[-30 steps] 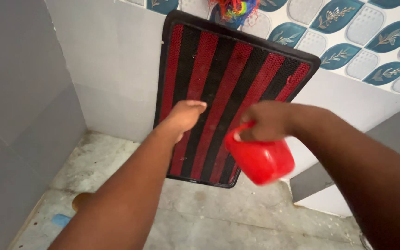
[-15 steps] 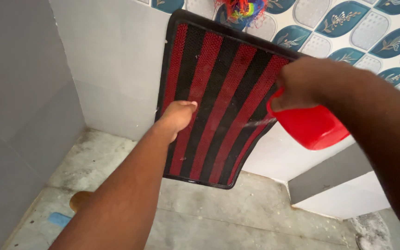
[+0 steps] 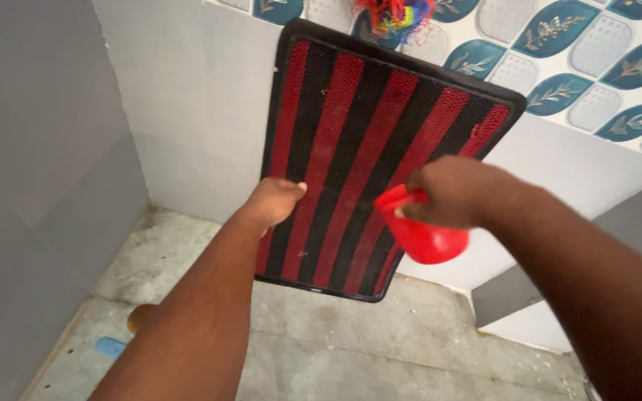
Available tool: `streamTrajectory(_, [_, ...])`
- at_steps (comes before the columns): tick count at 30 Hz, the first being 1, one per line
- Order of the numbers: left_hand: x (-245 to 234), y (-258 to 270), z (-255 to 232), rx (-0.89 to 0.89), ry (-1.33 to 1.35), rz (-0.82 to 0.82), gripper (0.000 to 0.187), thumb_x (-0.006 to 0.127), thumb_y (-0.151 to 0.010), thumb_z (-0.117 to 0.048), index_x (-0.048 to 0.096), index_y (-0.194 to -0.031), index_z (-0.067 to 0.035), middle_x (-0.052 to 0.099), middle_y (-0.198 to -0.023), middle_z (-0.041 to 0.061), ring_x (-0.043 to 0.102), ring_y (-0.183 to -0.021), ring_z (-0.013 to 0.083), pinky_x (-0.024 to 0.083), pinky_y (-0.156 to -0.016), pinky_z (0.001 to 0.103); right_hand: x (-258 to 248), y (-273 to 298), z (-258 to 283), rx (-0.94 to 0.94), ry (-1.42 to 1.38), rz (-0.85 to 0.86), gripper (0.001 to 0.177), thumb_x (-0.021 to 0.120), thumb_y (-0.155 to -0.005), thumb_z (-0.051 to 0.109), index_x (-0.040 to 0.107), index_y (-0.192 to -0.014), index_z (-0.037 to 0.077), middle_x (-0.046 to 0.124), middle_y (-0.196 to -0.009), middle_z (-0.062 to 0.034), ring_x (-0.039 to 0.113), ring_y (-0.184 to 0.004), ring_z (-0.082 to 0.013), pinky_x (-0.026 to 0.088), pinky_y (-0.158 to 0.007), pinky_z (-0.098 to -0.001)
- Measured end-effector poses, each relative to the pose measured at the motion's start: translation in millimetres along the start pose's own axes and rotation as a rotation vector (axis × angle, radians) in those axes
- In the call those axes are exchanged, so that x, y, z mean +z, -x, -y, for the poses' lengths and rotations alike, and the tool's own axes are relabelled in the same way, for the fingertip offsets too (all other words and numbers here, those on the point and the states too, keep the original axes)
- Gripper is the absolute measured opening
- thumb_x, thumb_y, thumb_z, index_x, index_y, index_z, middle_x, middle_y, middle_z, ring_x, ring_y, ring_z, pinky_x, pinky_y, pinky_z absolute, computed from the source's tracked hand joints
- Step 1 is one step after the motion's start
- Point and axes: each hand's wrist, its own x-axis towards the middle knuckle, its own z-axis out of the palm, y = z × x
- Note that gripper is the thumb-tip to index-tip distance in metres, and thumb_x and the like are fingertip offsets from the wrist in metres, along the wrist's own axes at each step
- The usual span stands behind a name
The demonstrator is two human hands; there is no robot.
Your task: The person repeatedly fills a red cup from a wall tap and pours water over a red-and-black striped mat propped against a tiled wall. The person wets the mat multiple times, then lays it flat on the floor and shakes it to remove excess water.
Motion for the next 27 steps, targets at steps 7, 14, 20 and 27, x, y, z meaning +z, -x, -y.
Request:
streamTrajectory(7, [-32.9, 32.6, -0.4, -0.474, 0.226, 0.338, 0.100, 0.040, -0.087, -0.084, 0.046, -0.146, -0.005, 0.071, -0.113, 0.019, 0.073, -0.085, 0.0273, 0.058, -0.065, 0.034, 71.2, -37.2, 35.3, -0.331, -0.301, -0.352, 0.022, 0.074, -0.085, 0.025, 0.071, -0.095, 0.006, 0.070, -0.097, -0.0150, 0.066, -0.099, -0.0354, 0.052, -0.087, -0.0472])
streamTrajectory(14, [-32.4, 20.3, 81.4, -0.423, 0.213, 0.095, 0.035, 0.061, -0.096, -0.024, 0.070, -0.108, 0.008, 0.071, -0.076, 0.014, 0.067, -0.058, 0.0191, 0.054, -0.048, 0.029, 164.3, -87.6, 129.7, -0.386, -0.598, -0.541, 0.020, 0.076, -0.085, 0.017, 0.072, -0.099, 0.004, 0.069, -0.108, -0.0176, 0.065, -0.108, -0.0375, 0.053, -0.093, -0.0455])
streamTrajectory(20, [-74.5, 24.9, 179.5, -0.540, 0.285, -0.339, 0.028, 0.058, -0.091, -0.012, 0.071, -0.097, 0.012, 0.072, -0.072, 0.021, 0.067, -0.053, 0.0259, 0.049, -0.042, 0.037, 205.3, -118.0, 201.7, -0.416, -0.742, -0.606, 0.052, 0.079, -0.077, 0.015, 0.065, -0.126, 0.003, 0.048, -0.146, -0.0278, 0.048, -0.133, -0.0450, 0.042, -0.106, -0.0487])
streamTrajectory(27, [-115.2, 27.7, 253.9, -0.738, 0.361, -0.701, 0.031, 0.067, -0.089, -0.014, 0.071, -0.109, 0.009, 0.075, -0.087, 0.021, 0.071, -0.065, 0.0249, 0.052, -0.051, 0.035, 247.2, -166.0, 210.1, -0.448, -0.693, -0.317, 0.040, 0.077, -0.083, 0.021, 0.068, -0.121, 0.012, 0.053, -0.146, -0.0180, 0.048, -0.137, -0.0367, 0.040, -0.111, -0.0458])
